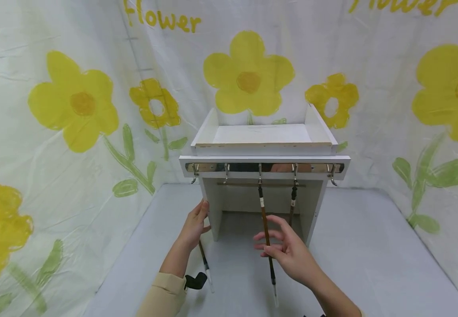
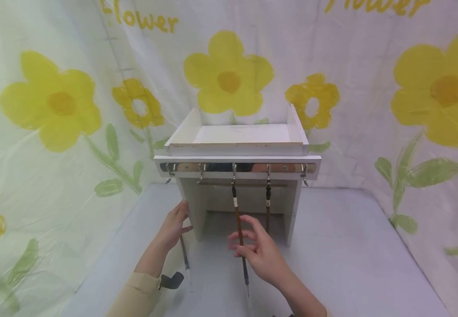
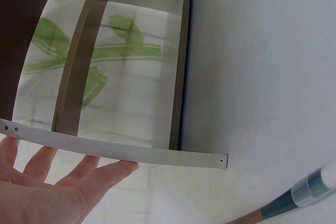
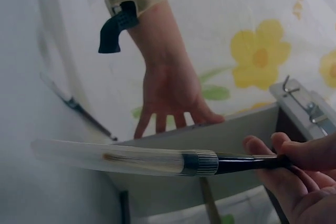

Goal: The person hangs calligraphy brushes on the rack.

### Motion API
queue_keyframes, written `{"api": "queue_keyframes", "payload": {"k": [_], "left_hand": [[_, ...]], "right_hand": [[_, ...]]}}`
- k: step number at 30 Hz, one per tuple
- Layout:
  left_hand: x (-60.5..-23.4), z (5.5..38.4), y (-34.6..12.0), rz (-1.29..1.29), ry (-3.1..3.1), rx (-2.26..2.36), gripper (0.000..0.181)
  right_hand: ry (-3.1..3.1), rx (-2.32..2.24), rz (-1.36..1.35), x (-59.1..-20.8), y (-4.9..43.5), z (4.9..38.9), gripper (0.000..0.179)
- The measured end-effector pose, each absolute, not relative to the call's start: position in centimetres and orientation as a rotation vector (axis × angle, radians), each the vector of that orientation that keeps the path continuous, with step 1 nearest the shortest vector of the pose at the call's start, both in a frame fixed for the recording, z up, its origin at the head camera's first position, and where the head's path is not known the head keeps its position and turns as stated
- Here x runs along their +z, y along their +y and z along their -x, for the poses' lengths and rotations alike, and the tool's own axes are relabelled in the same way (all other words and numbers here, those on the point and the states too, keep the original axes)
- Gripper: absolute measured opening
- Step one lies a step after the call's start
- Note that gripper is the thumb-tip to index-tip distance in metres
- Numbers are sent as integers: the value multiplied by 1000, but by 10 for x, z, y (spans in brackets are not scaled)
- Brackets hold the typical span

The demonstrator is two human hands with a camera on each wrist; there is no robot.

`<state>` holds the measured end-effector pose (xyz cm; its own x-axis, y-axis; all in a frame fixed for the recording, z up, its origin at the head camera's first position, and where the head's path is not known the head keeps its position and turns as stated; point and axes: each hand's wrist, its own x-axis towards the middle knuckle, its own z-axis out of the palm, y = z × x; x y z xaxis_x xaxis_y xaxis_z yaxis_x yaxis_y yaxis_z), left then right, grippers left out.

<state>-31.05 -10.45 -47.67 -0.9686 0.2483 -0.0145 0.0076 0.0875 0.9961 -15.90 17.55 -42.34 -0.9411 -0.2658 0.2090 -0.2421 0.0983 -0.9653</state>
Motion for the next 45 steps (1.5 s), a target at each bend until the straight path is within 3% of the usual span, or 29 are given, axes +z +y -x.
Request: {"api": "queue_keyframes", "payload": {"k": [15,28,45], "left_hand": [[-477,310,-103,-262,2175,1997,77],[-479,311,-103,-262,2180,2011,75],[-478,311,-103,-255,2192,1999,80]], "right_hand": [[2395,-1983,497,-440,174,186,65],[2600,-1867,371,-457,167,201,48],[2723,-1826,210,-464,166,201,64]]}}
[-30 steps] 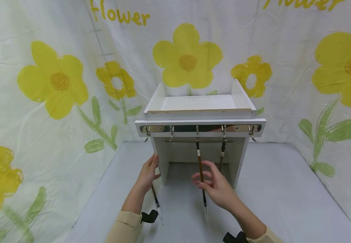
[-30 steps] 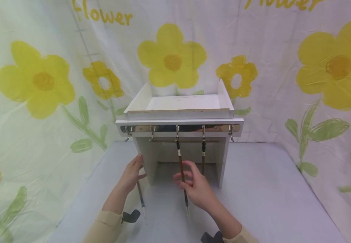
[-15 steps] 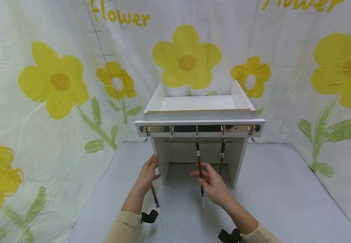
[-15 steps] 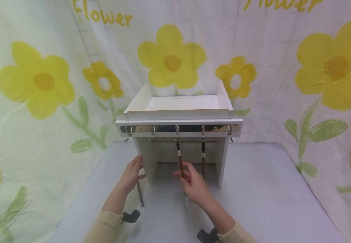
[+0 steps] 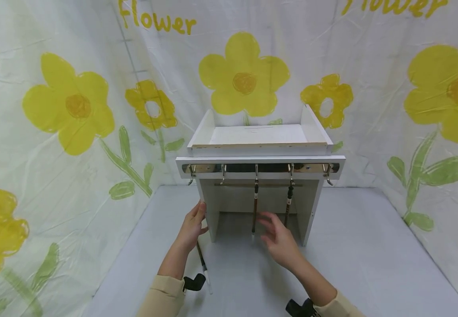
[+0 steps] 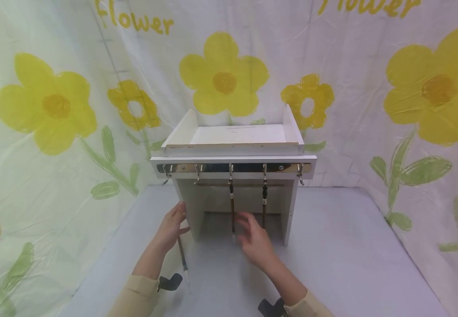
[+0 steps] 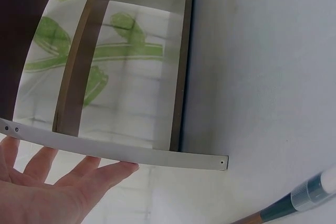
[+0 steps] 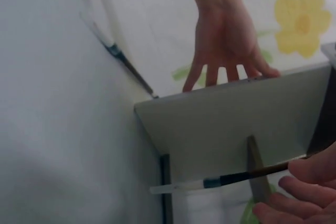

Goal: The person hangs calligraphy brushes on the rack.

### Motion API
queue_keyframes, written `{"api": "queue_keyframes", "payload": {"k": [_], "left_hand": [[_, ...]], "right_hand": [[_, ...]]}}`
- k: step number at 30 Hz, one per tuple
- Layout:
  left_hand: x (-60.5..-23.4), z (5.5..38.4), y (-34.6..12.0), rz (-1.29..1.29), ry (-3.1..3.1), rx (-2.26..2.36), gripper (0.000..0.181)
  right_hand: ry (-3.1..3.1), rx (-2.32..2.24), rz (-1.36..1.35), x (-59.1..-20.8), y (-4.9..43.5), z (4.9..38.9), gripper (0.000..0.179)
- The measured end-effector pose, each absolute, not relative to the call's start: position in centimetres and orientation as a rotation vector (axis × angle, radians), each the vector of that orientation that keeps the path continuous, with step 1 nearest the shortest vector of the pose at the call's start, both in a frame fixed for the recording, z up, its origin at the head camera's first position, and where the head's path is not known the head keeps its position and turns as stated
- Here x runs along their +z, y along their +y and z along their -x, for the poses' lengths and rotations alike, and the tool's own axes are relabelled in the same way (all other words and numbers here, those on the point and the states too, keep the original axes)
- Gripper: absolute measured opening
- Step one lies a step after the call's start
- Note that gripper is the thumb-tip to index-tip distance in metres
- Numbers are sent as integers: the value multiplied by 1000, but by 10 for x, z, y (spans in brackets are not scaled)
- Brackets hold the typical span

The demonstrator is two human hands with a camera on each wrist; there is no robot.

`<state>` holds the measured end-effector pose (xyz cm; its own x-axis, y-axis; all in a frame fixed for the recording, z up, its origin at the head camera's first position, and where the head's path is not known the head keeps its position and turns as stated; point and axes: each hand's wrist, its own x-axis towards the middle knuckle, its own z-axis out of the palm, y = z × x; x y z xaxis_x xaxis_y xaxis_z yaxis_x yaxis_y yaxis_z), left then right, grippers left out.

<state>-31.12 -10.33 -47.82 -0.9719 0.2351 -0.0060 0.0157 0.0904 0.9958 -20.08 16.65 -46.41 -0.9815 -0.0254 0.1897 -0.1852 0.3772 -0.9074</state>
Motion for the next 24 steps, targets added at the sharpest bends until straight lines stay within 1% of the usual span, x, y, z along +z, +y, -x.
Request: {"api": "queue_keyframes", "payload": {"k": [10,24], "left_hand": [[-477,310,-104,-270,2183,1990,74],[-479,312,-103,-258,2197,1991,81]], "right_hand": [[-2481,1606,-216,-459,175,191,65],[-2428,1509,-335,-439,189,172,63]]}}
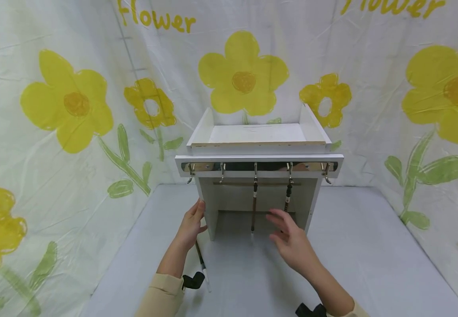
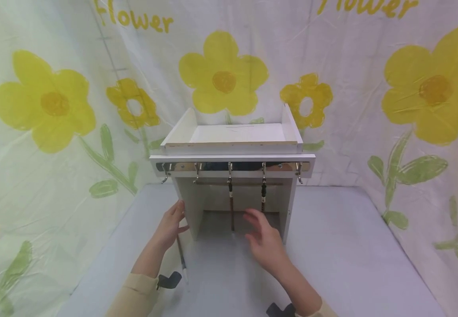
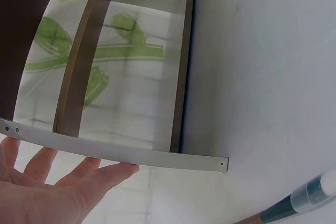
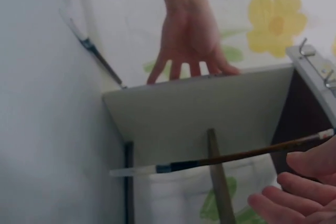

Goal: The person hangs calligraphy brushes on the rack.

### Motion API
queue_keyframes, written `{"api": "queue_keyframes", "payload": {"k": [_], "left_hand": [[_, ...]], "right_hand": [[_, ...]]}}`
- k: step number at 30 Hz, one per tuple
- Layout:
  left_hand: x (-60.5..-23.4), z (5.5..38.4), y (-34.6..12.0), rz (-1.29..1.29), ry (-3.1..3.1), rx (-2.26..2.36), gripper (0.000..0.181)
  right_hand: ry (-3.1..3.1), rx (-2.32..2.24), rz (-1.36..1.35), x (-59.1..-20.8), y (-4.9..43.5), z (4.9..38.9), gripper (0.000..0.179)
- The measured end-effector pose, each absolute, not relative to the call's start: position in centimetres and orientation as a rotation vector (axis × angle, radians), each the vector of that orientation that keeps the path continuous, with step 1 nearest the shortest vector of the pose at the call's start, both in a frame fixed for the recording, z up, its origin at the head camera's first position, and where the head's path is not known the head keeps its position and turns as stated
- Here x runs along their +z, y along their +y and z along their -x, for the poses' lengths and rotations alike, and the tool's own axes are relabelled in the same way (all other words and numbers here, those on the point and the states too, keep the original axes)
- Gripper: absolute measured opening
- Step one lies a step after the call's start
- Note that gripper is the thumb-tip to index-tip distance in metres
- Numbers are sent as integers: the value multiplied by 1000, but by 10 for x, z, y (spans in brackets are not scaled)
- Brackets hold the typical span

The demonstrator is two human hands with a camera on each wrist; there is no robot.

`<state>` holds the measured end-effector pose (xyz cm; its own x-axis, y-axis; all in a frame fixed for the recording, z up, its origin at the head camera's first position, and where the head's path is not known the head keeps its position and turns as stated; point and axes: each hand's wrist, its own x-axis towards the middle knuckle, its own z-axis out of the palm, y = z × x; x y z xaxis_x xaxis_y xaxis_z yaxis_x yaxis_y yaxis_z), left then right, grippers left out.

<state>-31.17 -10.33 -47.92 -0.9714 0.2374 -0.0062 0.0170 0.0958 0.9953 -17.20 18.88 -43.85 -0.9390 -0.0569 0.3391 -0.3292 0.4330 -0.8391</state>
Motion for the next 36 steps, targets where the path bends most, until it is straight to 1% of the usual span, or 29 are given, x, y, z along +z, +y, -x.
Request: {"api": "queue_keyframes", "payload": {"k": [18,22,36], "left_hand": [[-476,311,-103,-285,2153,2016,77],[-477,311,-104,-281,2152,2019,77],[-479,311,-104,-282,2151,2019,79]], "right_hand": [[-2277,1503,-404,-410,213,153,63],[-2271,1496,-389,-406,218,150,60],[-2135,1454,-303,-398,244,144,60]]}}
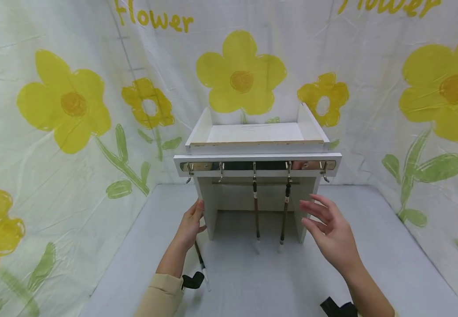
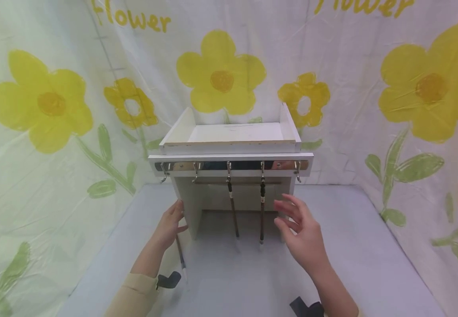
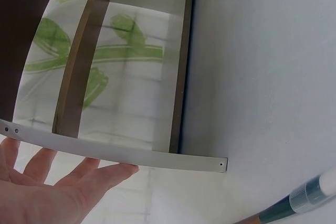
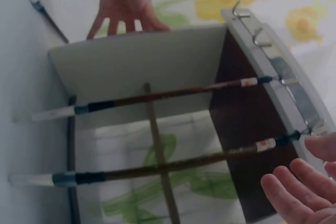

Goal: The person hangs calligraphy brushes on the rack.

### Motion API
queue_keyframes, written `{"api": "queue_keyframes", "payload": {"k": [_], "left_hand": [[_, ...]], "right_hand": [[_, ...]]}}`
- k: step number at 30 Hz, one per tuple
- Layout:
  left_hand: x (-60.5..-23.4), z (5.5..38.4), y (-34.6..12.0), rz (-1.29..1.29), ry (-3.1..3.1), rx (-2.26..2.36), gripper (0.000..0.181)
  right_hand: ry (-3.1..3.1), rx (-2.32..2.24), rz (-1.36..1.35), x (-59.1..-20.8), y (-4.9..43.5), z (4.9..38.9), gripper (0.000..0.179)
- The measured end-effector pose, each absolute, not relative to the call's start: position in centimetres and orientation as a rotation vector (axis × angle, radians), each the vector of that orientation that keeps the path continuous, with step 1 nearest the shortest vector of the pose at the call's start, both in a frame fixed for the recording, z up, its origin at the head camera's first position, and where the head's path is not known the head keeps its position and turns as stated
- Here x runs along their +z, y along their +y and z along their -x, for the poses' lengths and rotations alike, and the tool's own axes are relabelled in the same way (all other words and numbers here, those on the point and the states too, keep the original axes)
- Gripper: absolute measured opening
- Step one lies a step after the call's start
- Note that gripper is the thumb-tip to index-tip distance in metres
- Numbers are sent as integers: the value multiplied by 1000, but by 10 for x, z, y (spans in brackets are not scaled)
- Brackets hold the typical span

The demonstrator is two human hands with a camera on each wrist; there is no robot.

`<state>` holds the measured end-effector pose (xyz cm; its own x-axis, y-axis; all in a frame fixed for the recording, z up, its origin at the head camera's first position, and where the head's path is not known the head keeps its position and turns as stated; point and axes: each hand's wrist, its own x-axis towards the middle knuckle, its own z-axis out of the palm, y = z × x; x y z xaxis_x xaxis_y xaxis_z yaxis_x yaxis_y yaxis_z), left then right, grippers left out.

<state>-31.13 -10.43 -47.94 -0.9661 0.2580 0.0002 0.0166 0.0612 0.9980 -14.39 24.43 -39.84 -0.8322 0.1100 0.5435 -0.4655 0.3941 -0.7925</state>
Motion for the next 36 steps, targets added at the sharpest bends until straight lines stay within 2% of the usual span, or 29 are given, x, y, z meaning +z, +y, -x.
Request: {"api": "queue_keyframes", "payload": {"k": [21,36], "left_hand": [[-481,312,-103,-259,2172,2001,81],[-479,312,-104,-281,2143,2010,78]], "right_hand": [[-1943,1414,-121,-415,273,158,58],[-1827,1579,97,-445,281,193,42]]}}
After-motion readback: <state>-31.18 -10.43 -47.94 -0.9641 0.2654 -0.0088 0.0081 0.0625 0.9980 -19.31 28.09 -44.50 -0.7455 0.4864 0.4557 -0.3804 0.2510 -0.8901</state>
